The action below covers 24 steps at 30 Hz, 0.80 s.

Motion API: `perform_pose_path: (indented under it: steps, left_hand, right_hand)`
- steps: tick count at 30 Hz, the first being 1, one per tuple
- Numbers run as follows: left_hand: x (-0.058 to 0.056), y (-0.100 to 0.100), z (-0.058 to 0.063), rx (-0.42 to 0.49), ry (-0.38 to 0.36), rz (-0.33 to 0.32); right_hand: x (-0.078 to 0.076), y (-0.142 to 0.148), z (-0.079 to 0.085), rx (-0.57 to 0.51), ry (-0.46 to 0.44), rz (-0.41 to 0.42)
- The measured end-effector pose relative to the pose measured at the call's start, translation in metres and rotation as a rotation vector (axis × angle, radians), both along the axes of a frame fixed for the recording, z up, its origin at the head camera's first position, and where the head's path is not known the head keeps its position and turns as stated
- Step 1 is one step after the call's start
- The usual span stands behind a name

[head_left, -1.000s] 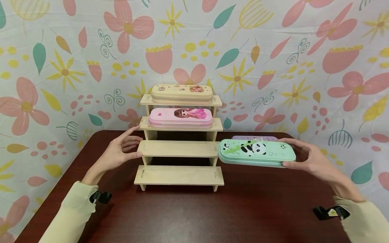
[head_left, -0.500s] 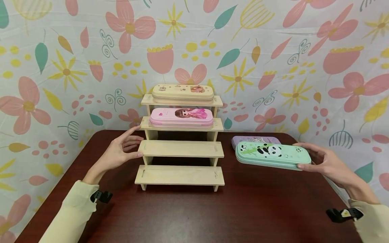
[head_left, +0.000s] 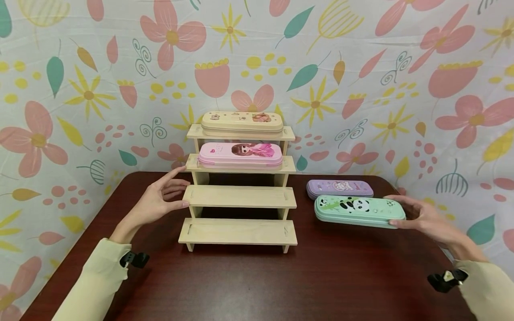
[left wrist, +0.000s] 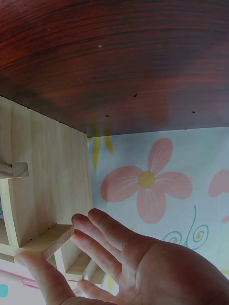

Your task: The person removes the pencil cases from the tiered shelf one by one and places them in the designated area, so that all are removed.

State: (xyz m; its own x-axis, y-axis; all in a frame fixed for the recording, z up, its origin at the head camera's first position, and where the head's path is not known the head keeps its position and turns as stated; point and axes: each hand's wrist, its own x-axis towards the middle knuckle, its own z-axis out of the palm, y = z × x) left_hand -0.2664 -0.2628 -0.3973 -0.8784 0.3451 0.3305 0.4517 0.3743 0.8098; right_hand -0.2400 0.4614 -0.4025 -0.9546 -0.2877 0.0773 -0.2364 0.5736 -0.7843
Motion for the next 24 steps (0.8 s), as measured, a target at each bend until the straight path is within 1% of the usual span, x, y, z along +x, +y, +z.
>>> perform_pose_path:
  steps: [3,5,9,12,16,20,24]
  left_hand:
    - [0.000,0.000,0.000,0.005,-0.001,0.000]
    - [0.000,0.000,-0.001,0.010,-0.001,-0.001]
    - [0.000,0.000,-0.001,0.012,0.000,0.000]
    - [0.001,0.000,0.000,0.009,-0.001,0.002]
    - [0.001,0.000,0.000,0.004,-0.004,0.007]
    - [0.001,0.000,0.000,-0.002,-0.002,0.009]
    - [0.001,0.000,0.001,-0.007,0.003,0.009]
  right_hand:
    - [-0.005,0.001,-0.005,0.024,-0.018,-0.031]
    - [-0.008,0.001,-0.008,0.032,-0.023,-0.037]
    - [-0.015,0.002,-0.013,0.066,-0.004,-0.035]
    - [-0.021,0.005,-0.018,0.091,-0.011,-0.048]
    - [-0.028,0.009,-0.025,0.098,-0.035,-0.051]
    - [-0.031,0.010,-0.027,0.106,-0.043,-0.043]
    - [-0.033,0.008,-0.027,0.135,-0.055,-0.052]
